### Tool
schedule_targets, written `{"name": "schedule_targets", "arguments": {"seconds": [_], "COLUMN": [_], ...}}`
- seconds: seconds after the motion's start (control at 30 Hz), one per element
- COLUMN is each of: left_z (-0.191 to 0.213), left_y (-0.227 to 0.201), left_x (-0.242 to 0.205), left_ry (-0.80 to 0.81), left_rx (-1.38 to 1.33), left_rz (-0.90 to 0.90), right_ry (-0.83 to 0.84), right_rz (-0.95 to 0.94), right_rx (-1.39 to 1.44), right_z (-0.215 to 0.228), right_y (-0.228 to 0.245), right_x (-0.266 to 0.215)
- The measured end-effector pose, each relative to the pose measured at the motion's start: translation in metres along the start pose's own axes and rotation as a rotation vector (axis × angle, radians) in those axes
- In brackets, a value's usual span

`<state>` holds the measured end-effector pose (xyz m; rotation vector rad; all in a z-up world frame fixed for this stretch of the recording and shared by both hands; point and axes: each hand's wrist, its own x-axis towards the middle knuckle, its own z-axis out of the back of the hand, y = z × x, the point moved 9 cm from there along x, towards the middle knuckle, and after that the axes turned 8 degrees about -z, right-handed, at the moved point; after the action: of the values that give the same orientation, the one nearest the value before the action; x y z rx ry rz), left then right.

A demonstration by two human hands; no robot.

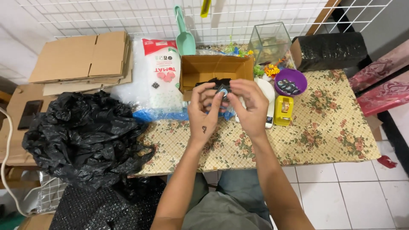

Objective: Assembling a small cardboard box and packing a black item inside at a packing station.

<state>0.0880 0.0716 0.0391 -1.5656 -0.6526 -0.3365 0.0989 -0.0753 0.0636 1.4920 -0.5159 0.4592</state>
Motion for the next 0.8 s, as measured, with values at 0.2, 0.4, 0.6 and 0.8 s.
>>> {"name": "schedule_targets", "arguments": {"seconds": [0.2, 0.4, 0.6, 0.8], "left_z": [0.001, 0.007, 0.005, 0.015], "left_y": [0.008, 0.012, -0.023, 0.02], "left_x": [0.0, -0.004, 0.006, -0.019], "left_ry": [0.034, -0.012, 0.083, 0.053], "left_rx": [-0.014, 0.316, 0.747, 0.856], "left_rz": [0.012, -0.282, -0.535, -0.465], "right_ry": [0.034, 0.106, 0.185, 0.205], "right_rz": [-0.21, -0.09, 0.019, -0.081], "right_rx": [0.104, -0.127, -0.354, -0.393], "right_z": [0.0, -0.006, -0.015, -0.015], "right_y": [-0.02, -0.005, -0.007, -0.019], "right_x": [0.003, 0.005, 0.012, 0.008]}}
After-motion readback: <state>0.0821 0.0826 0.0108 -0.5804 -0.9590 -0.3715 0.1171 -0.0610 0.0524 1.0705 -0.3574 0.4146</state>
